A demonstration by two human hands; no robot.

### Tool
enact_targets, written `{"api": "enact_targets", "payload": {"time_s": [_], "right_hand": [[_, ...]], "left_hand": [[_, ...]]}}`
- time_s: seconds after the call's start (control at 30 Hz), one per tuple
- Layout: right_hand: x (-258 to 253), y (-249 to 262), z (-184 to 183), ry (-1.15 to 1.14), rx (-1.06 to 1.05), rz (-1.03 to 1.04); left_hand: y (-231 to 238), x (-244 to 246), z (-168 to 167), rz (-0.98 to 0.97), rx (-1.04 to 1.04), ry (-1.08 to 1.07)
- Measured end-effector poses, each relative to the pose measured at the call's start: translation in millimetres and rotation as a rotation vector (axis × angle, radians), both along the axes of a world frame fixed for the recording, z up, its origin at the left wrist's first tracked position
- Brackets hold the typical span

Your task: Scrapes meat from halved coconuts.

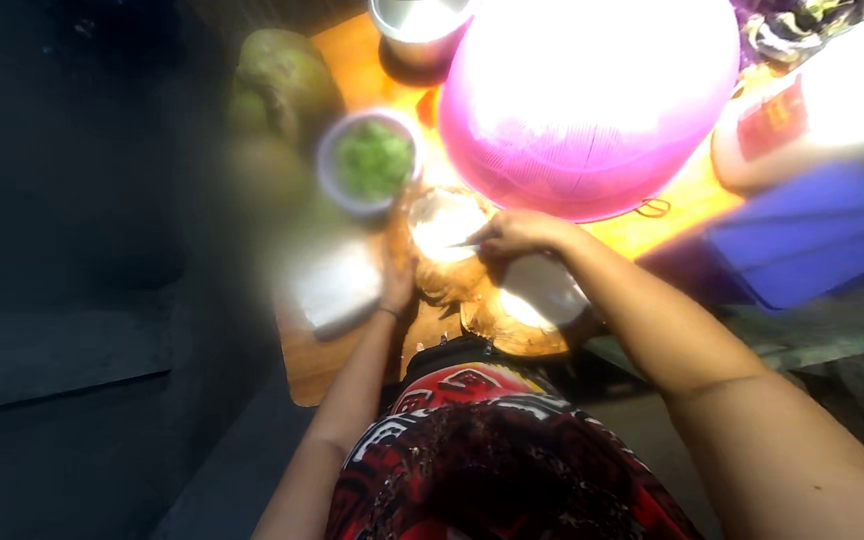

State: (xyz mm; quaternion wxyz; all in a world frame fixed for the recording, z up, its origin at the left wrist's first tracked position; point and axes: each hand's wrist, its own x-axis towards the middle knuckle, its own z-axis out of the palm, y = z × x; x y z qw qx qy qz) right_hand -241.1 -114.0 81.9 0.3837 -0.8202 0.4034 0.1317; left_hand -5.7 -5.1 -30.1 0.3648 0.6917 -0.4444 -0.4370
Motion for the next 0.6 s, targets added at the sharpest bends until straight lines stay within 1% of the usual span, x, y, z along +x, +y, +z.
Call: {"api": "enact_targets", "payload": {"time_s": [0.07, 0.13, 0.23, 0.3, 0.37, 0.43, 0.5, 0.53, 0.6], "right_hand": [[4.1, -1.9, -14.7, -0.048, -0.053, -0.034], [9.4, -0.6, -16.6, -0.021, -0.049, -0.005], [8.0, -0.3, 5.2, 0.161, 0.002, 0.074], [5.1, -10.1, 18.7, 0.269, -0.004, 0.087], [8.1, -19.1, 26.4, 0.26, -0.031, 0.077], [17.5, -19.2, 27.5, 0.203, -0.054, 0.046], [26.4, -14.4, 18.0, 0.202, -0.071, 0.043], [28.4, -13.2, 15.3, 0.229, -0.062, 0.069], [29.2, -13.9, 25.3, 0.331, -0.027, 0.149]], "left_hand": [[-0.9, -0.5, -2.7, 0.004, -0.022, 0.004], [-1.1, 1.1, -5.5, 0.004, -0.051, 0.012], [1.3, 2.0, -7.1, 0.008, -0.043, 0.03], [-0.6, 0.3, -4.3, 0.013, -0.026, 0.019], [-1.4, 0.9, -2.3, 0.011, -0.01, 0.004], [-1.8, 0.5, -2.2, 0.008, -0.01, -0.003], [-1.2, 1.2, -4.7, 0.009, -0.025, 0.006], [-0.2, 2.3, -5.8, 0.005, -0.03, 0.009], [1.5, 2.7, -6.7, 0.0, -0.035, -0.001]]}}
